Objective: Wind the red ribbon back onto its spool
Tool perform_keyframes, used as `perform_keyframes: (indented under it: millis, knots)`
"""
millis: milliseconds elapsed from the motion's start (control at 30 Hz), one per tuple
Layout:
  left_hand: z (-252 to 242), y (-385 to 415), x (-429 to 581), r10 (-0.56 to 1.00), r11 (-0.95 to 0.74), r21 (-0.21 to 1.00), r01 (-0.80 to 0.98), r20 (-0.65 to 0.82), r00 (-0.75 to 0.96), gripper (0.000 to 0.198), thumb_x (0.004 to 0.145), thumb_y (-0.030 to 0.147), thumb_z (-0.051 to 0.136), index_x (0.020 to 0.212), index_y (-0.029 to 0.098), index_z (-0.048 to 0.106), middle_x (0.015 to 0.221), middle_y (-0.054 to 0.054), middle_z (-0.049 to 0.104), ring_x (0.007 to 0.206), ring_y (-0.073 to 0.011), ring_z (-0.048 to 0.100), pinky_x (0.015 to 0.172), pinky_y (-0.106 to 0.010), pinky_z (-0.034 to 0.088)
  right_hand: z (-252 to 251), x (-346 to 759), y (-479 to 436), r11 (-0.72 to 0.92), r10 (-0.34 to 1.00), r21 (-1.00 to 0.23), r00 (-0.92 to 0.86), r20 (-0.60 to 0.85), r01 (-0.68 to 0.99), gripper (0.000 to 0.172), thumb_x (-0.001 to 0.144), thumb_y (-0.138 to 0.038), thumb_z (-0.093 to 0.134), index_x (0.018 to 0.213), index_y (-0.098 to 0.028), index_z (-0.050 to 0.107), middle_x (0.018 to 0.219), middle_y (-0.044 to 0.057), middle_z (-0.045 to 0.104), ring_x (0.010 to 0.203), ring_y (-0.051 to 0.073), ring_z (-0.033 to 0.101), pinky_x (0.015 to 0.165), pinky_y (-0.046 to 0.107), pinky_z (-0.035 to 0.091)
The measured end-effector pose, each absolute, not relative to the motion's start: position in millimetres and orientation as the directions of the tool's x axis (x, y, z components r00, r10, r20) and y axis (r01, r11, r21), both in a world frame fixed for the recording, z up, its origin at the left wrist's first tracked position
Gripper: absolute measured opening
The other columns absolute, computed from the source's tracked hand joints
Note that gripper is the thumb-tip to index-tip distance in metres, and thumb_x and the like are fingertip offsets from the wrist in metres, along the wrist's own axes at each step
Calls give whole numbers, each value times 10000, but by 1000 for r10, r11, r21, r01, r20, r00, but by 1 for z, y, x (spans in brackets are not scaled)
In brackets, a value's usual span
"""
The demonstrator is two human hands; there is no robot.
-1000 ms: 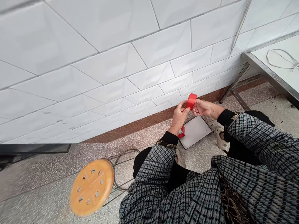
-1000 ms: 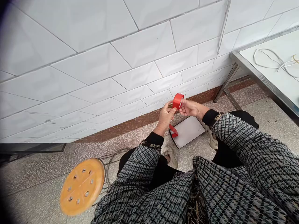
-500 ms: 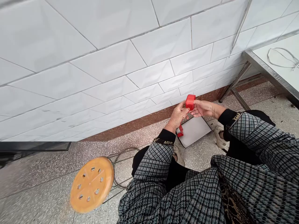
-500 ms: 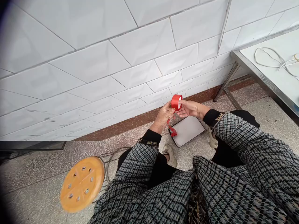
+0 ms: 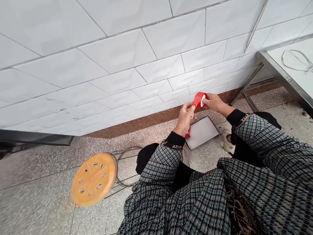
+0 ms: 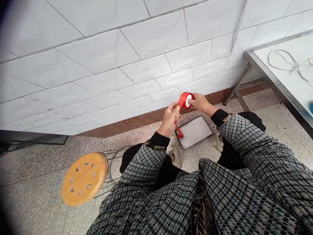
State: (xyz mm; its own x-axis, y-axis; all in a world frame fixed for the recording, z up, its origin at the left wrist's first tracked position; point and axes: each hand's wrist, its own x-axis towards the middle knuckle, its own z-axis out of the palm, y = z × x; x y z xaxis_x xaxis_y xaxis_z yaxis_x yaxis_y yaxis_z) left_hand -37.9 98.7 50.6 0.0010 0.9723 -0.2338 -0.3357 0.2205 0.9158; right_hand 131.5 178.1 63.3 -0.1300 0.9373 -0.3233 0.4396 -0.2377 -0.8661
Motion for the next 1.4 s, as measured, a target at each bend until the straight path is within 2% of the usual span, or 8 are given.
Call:
perform_keyframes:
  millis: [167,400,533,800,1000,1133,1267,1400]
  knots:
    - [48,82,-28,982,154,938,-310,-181,-59,298,870,413,806,818,177,632,532,119,376,450,-41,275,530,-227,431,61,129,162,-470,854,-864,-154,-497,180,221,1004,-84,521,837,-136,657,634,46,699,554,132,663,553,220,544]
    - [32,59,-15,974,154,956,-249,-190,-126,281,852,386,791,769,173,628,667,47,573,497,-49,421,514,-229,387,50,128,118,-666,740,-740,-217,-637,-97,302,1066,-164,490,826,-133,671,626,56,706,493,110,605,505,204,528]
    - [17,46,-6,978,117,977,-175,-144,-151,295,855,378,791,743,174,610,652,47,567,487,-61,429,499,-237,346,40,130,100,-710,703,-670,-262,-661,-216,329,1099,-198,450,849,-145,656,580,31,671,475,105,591,504,196,530]
    - [9,9,6,980,142,962,-233,-170,-105,418,822,505,825,716,178,587,640,51,544,475,-43,376,485,-226,358,35,142,66,-695,718,-669,-280,-637,-261,290,1096,-178,470,875,-147,654,589,29,681,501,101,606,529,176,536]
    - [4,-8,10,967,168,963,-212,-203,-156,387,824,457,827,737,166,587,661,34,589,511,-47,424,470,-203,363,40,145,44,-741,669,-631,-328,-667,-229,311,1111,-208,466,849,-165,630,566,12,654,465,92,574,520,167,511]
    - [0,-17,11,970,149,967,-208,-184,-159,317,829,388,824,963,178,629,683,49,616,507,-56,462,477,-194,374,36,151,37,-770,628,-602,-414,-659,-209,317,1113,-214,457,865,-165,650,574,12,655,483,98,582,518,167,516]
    - [-7,-22,7,985,145,965,-220,-161,-56,552,813,416,856,1273,191,650,618,84,570,447,-59,422,480,-217,379,31,157,32,-800,587,-560,-468,-660,-213,259,1100,-245,518,906,-171,673,602,17,674,525,117,596,521,176,536]
    - [-10,-23,0,980,200,963,-180,-195,41,683,781,475,891,1351,183,654,630,81,593,421,-44,408,489,-225,363,29,162,25,-815,561,-546,-493,-665,-191,279,1105,-238,516,898,-162,686,631,31,692,513,107,594,524,160,536]
